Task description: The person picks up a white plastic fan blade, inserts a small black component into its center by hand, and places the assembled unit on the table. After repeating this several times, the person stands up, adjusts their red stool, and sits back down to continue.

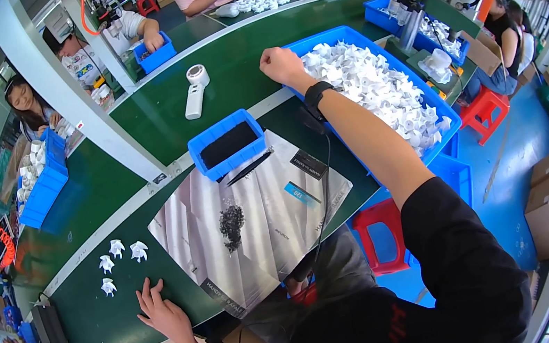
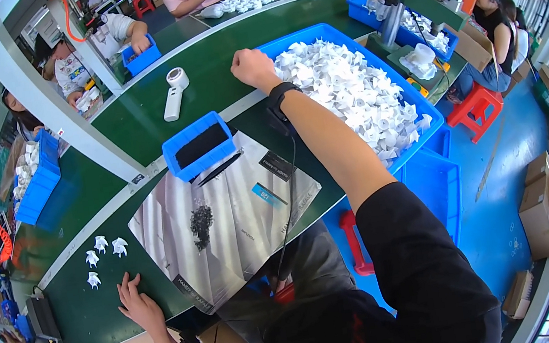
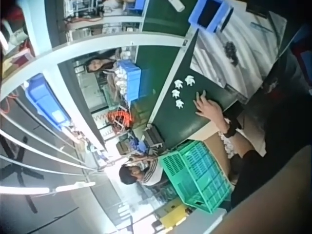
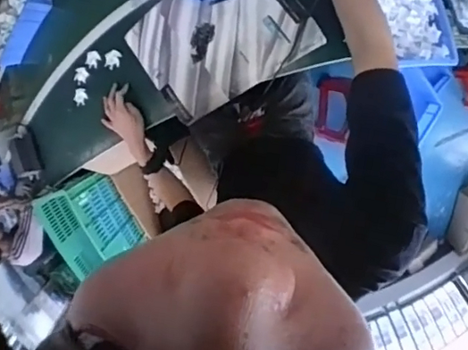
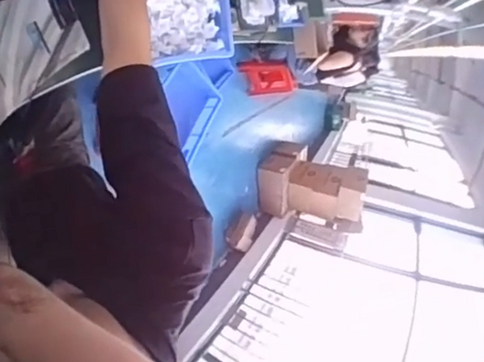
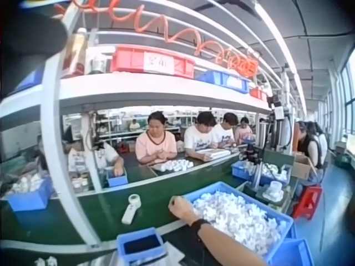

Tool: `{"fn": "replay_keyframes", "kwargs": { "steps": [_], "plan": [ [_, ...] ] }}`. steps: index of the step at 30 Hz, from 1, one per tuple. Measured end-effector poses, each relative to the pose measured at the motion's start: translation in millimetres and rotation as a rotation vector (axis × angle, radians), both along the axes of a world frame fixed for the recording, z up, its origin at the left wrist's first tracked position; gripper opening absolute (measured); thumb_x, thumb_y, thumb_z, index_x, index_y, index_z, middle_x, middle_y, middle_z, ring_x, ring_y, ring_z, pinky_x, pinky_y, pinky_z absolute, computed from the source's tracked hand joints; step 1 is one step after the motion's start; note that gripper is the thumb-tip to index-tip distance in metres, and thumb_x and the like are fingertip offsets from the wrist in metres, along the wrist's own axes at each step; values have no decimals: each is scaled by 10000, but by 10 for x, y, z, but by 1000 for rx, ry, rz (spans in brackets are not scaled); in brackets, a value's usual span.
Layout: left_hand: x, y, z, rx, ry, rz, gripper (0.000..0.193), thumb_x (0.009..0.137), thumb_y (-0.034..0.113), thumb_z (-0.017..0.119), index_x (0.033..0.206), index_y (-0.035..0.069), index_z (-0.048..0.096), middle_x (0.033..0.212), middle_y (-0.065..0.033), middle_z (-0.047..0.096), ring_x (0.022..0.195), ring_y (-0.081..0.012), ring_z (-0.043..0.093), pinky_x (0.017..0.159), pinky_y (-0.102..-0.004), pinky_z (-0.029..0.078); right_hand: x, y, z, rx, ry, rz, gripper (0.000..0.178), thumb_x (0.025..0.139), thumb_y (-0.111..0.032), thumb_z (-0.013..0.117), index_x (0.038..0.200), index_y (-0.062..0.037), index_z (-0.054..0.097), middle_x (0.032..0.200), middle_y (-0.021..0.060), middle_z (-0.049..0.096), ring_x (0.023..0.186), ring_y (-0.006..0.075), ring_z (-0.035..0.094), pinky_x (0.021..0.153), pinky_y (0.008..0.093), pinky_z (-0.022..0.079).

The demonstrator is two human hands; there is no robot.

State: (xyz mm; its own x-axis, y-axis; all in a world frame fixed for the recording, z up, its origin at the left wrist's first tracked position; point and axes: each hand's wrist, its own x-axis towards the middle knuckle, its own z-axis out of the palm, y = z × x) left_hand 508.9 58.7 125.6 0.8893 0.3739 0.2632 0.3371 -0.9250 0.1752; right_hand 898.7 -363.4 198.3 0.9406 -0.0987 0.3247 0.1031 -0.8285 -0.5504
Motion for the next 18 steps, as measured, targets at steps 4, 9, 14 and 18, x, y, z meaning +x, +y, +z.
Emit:
{"fn": "replay_keyframes", "kwargs": {
  "steps": [4, 9, 14, 18],
  "plan": [
    [-51, -10, 22, -14, 0, 20, 552, 805, -44, 427, 1292, 183, 550, 1456, -8, 484, 1430, -323, 334, 1107, -706, 143, 106, 60, -109, -40, -111, 3, 165, 798, -205, 619, 880, -130, 740, 866, 137, 723, 835, 344, 692, 773, 431, 558],
    [-3, -52, 25, -108, -147, 18, 539, 799, -41, 449, 1269, 190, 580, 1434, -22, 496, 1411, -330, 360, 1112, -695, 159, 260, -103, -189, -99, -131, 115, 177, 810, -213, 633, 887, -93, 738, 872, 121, 729, 834, 296, 707, 763, 397, 553],
    [-6, -32, 38, 26, 14, 11, 620, 808, -34, 457, 1385, 190, 486, 1428, -48, 499, 1410, -328, 359, 1118, -687, 167, 255, -173, -178, -107, -139, 81, 184, 833, -223, 631, 909, -91, 734, 857, 116, 727, 815, 281, 707, 745, 377, 550],
    [-19, -63, 86, -111, -54, 59, 626, 827, 11, 523, 1416, 210, 449, 1447, -100, 472, 1414, -345, 342, 1110, -711, 150, 327, -142, -146, -64, 9, 107, 209, 840, -265, 624, 936, -123, 743, 943, 106, 744, 899, 278, 713, 797, 402, 552]
  ]
}}
